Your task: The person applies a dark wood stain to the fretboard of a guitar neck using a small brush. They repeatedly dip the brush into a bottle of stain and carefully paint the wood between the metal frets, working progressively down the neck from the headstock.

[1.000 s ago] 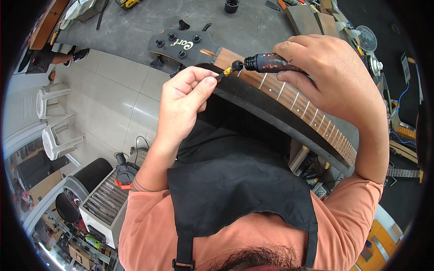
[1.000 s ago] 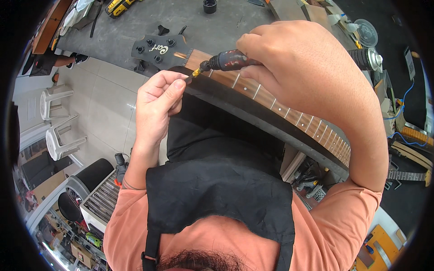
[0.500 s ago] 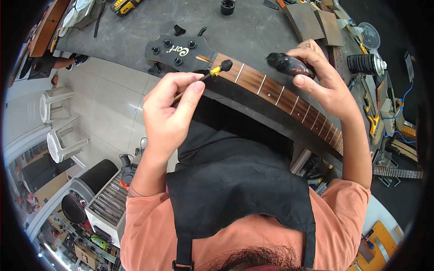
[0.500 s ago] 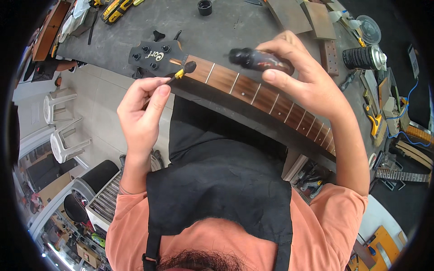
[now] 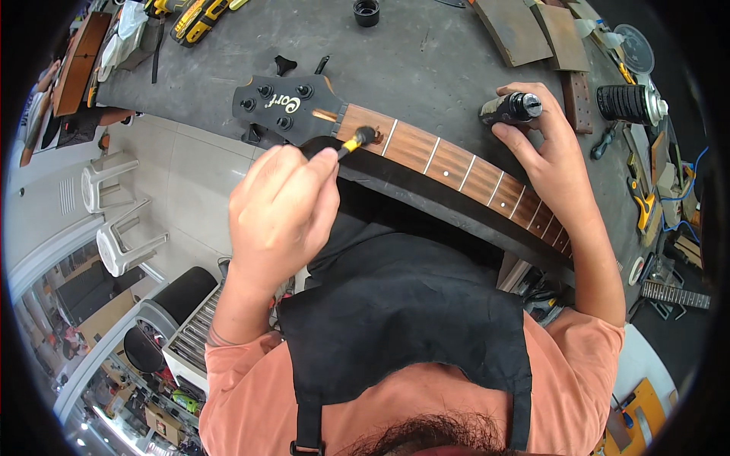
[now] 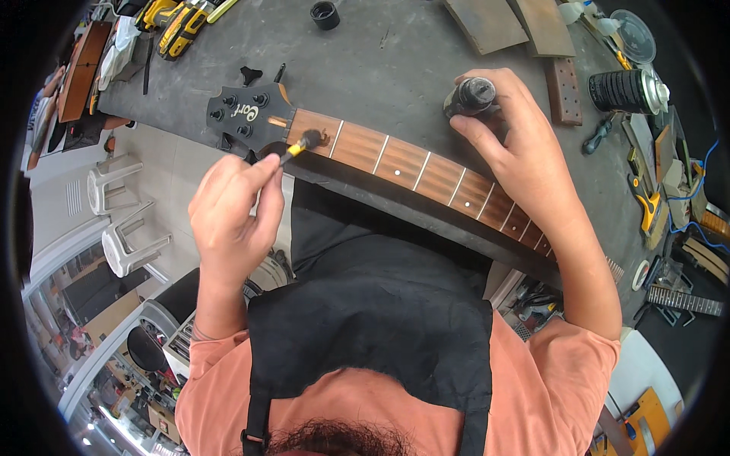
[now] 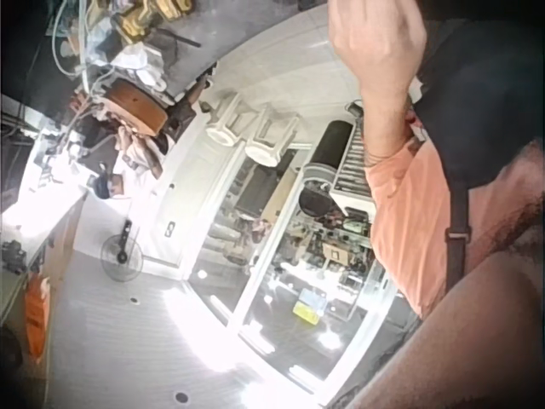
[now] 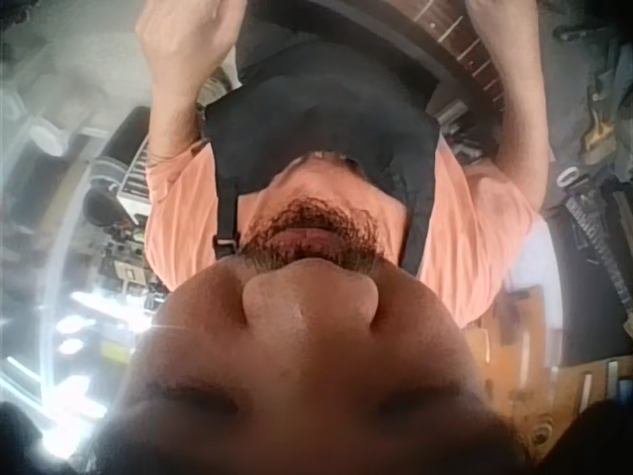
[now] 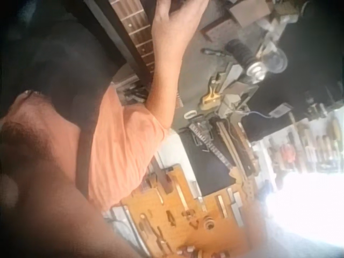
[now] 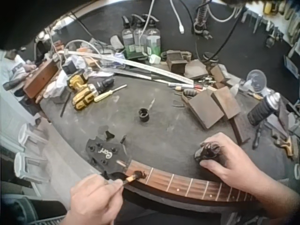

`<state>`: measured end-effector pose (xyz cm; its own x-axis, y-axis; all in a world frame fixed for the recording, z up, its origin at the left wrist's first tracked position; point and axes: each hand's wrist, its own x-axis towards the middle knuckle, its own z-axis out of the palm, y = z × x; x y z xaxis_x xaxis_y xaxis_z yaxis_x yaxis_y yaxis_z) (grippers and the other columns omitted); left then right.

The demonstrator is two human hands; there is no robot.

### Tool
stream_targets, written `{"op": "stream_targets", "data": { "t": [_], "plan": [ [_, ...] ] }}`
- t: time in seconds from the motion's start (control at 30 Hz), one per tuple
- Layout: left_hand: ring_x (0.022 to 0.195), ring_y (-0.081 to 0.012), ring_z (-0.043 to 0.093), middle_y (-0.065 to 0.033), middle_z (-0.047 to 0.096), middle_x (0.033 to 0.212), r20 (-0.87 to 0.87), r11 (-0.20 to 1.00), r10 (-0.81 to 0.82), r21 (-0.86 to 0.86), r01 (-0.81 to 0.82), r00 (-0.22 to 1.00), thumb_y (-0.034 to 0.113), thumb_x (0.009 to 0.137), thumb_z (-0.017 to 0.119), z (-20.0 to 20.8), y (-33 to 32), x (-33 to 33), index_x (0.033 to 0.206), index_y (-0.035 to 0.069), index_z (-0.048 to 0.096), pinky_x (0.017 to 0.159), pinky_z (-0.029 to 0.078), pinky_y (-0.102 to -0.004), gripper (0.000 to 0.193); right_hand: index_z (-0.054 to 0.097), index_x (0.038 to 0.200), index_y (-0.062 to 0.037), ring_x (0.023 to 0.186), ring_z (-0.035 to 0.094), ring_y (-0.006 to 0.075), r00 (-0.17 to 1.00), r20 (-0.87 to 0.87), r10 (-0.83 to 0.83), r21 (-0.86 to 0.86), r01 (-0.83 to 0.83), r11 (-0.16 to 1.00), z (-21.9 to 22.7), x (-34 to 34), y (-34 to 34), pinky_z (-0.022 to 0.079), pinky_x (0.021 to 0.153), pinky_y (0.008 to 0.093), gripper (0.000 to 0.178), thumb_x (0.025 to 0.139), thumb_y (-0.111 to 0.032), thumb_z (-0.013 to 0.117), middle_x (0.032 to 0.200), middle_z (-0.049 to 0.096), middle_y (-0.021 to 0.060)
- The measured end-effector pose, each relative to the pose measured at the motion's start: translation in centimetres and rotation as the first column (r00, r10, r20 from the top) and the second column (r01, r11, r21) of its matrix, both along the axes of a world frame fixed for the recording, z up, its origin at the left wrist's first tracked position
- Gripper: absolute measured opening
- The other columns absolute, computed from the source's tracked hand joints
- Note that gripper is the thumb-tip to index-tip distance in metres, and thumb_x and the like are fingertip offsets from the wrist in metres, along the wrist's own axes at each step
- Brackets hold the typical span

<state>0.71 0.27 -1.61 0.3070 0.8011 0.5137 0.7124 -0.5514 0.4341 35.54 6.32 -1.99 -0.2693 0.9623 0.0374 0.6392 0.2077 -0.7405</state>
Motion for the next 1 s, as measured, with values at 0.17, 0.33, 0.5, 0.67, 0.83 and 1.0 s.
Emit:
{"op": "stream_targets", "data": {
  "t": [0.17, 0.33, 0.5, 0.67, 0.83, 1.0],
  "plan": [
    [0.061, -0.0226, 0.057, -0.0065, 0.059, 0.073, 0.053, 0.999, -0.006, -0.04, 0.008, 0.999, -0.015, 0.084, 0.086, -0.5, -0.1, 1.0, 0.111, -0.001, 0.079, 0.059, 0.045, -0.0363, 0.031, 0.071, 0.137, -0.0026, 0.115, 0.074, 0.0233, 0.999, -0.04, -0.014, 0.016, 0.014, 1.0, -0.2, -0.2, -0.4, 0.058, 0.103, 0.0362, 0.037, 0.102, -0.007, 0.082, 0.128, 0.073, 0.0093],
    [0.069, -0.0307, 0.065, -0.01, 0.06, 0.081, 0.028, 0.997, 0.033, -0.076, -0.031, 0.999, -0.008, 0.083, 0.087, -1.1, 0.0, 0.4, 0.113, 0.0, 0.078, 0.062, 0.052, -0.0429, 0.033, 0.072, 0.135, -0.0017, 0.114, 0.073, 0.023, 0.999, -0.023, -0.049, -0.014, 0.049, 0.999, 0.2, -0.4, -0.7, 0.057, 0.103, 0.0352, 0.035, 0.102, -0.007, 0.082, 0.126, 0.074, 0.0096],
    [0.059, -0.0198, 0.053, -0.0067, 0.059, 0.072, 0.132, 0.996, 0.025, -0.085, -0.014, 0.991, -0.016, 0.088, 0.083, -1.5, -1.0, 0.9, 0.109, -0.001, 0.078, 0.056, 0.042, -0.0344, 0.026, 0.072, 0.136, -0.0012, 0.115, 0.073, 0.0208, 0.997, -0.056, -0.062, -0.069, 0.059, 0.996, 0.0, -0.1, -0.7, 0.057, 0.103, 0.0351, 0.034, 0.104, -0.008, 0.081, 0.125, 0.076, 0.0095],
    [0.059, -0.0212, 0.053, -0.0064, 0.057, 0.073, 0.154, 0.999, 0.038, -0.036, -0.033, 0.987, -0.016, 0.088, 0.083, -2.1, -0.1, 1.4, 0.109, -0.002, 0.077, 0.056, 0.042, -0.0353, 0.026, 0.071, 0.137, -0.0012, 0.114, 0.073, 0.018, 0.991, -0.105, -0.085, -0.109, 0.073, 0.991, 0.5, -0.3, -0.6, 0.058, 0.103, 0.0346, 0.033, 0.106, -0.008, 0.08, 0.126, 0.077, 0.0081],
    [0.075, -0.0336, 0.069, -0.0124, 0.065, 0.085, 0.054, 0.996, 0.038, -0.081, -0.034, 0.998, -0.008, 0.087, 0.085, -2.0, -0.9, 0.5, 0.115, -0.002, 0.073, 0.067, 0.057, -0.0434, 0.031, 0.071, 0.138, -0.0011, 0.112, 0.073, 0.0175, 0.99, -0.097, -0.103, -0.098, 0.094, 0.991, -0.1, 0.0, -0.4, 0.058, 0.103, 0.0338, 0.034, 0.105, -0.006, 0.08, 0.127, 0.078, 0.0077],
    [0.071, -0.0328, 0.067, -0.0126, 0.064, 0.084, 0.094, 0.998, 0.009, -0.061, -0.003, 0.996, -0.009, 0.086, 0.085, -2.1, -0.1, 2.1, 0.115, -0.001, 0.073, 0.064, 0.055, -0.0439, 0.032, 0.072, 0.138, -0.001, 0.113, 0.075, 0.0192, 0.984, -0.108, -0.144, -0.123, 0.131, 0.984, 0.0, -0.3, -0.7, 0.058, 0.103, 0.0348, 0.035, 0.104, -0.005, 0.081, 0.127, 0.078, 0.0088]
  ]
}}
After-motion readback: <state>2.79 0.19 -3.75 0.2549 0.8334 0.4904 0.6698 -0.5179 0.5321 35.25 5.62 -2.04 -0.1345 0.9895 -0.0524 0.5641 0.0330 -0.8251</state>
